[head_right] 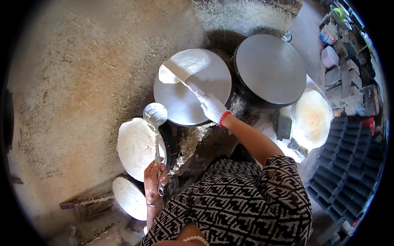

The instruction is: The person pours white batter onto circular hot plates using a ladle and spreads it into thin sheets with a wooden stick. They then peel the cooked sheets off the plates by hand and place them onto a stack.

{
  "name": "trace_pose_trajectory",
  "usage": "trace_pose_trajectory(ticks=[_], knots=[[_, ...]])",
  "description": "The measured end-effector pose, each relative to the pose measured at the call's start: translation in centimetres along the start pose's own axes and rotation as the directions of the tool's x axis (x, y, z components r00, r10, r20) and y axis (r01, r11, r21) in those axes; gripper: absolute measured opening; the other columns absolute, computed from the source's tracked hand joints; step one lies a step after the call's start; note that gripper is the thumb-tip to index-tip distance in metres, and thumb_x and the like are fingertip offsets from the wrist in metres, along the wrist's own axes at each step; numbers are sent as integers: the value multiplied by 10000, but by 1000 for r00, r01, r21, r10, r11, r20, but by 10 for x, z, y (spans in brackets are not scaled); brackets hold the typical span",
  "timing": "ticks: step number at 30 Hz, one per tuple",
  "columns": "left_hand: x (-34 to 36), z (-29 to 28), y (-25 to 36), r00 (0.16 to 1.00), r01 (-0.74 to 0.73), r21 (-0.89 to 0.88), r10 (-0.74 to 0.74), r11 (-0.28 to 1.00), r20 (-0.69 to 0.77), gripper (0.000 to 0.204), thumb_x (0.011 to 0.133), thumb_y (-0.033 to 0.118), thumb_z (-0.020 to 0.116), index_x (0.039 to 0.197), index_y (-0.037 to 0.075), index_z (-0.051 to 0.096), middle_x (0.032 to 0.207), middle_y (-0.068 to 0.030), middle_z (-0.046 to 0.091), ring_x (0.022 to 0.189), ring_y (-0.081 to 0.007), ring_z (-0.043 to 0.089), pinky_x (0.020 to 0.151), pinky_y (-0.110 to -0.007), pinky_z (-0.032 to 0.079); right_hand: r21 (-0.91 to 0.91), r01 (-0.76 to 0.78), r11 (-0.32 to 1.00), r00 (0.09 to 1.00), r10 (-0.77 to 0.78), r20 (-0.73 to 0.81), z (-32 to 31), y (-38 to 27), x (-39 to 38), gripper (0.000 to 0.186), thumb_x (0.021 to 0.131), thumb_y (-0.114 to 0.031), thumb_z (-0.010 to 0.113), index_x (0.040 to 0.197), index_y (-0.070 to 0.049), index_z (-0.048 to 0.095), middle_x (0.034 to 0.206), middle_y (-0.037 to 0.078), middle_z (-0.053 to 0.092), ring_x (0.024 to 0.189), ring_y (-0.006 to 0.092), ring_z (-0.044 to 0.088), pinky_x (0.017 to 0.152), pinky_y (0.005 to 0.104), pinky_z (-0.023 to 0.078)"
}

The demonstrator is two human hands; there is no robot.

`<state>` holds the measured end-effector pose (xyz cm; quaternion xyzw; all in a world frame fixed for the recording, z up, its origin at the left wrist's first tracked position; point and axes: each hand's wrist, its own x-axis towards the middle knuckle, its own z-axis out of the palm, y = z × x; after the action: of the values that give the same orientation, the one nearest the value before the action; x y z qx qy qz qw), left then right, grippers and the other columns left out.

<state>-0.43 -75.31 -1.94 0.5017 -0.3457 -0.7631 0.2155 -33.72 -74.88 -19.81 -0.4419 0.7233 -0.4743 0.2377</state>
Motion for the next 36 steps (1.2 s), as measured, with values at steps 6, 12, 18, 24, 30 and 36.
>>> trace_pose_trajectory(ticks=[6,12,18,24,30,36], knots=[[-19,-8,2,1000,-8,-12,8,1000,-28,248,1017,118,460,1179,-53,540,804,-60,537,517,-77,439,409,-216,379,-315,-276,908,955,224,-193,-14,-34,-45,404,955,-90,478,1357,-110,455,1012,233,549,801,391,609,739,471,509],[-43,-23,-5,993,-52,18,53,998,-106,245,1014,121,466,1171,-52,541,800,-57,530,509,-75,429,402,-221,371,-347,39,937,999,-23,49,9,-50,-36,396,1015,-182,430,1377,-19,420,1029,203,594,738,300,596,654,402,500],[-63,-18,-18,990,-42,-4,41,999,-135,270,1015,144,473,1189,-53,536,803,-50,532,507,-69,428,410,-221,372,-298,98,950,974,-31,223,-19,19,73,408,926,-74,496,1333,-64,508,991,235,627,832,385,615,757,428,513],[-105,-6,-37,969,-44,-46,31,998,-245,281,1013,145,485,1205,-53,532,808,-47,543,512,-72,441,421,-221,378,-356,300,885,933,-194,303,-48,-9,42,534,898,-53,527,1416,-136,430,954,237,602,833,396,605,748,468,503],[-108,22,-64,972,79,-123,-104,989,-212,288,1015,164,487,1208,-44,535,837,-40,547,551,-81,440,454,-237,375,-326,498,803,789,-265,554,-59,0,85,363,922,-90,496,1284,-81,522,1041,198,626,953,367,610,969,425,469],[-113,30,-104,965,97,-156,-131,983,-227,295,1016,160,480,1225,-44,520,851,-31,557,556,-78,439,476,-234,368,-370,341,864,857,-124,500,-104,30,55,337,905,-90,528,1241,-83,542,1022,238,606,905,395,611,805,482,487]])
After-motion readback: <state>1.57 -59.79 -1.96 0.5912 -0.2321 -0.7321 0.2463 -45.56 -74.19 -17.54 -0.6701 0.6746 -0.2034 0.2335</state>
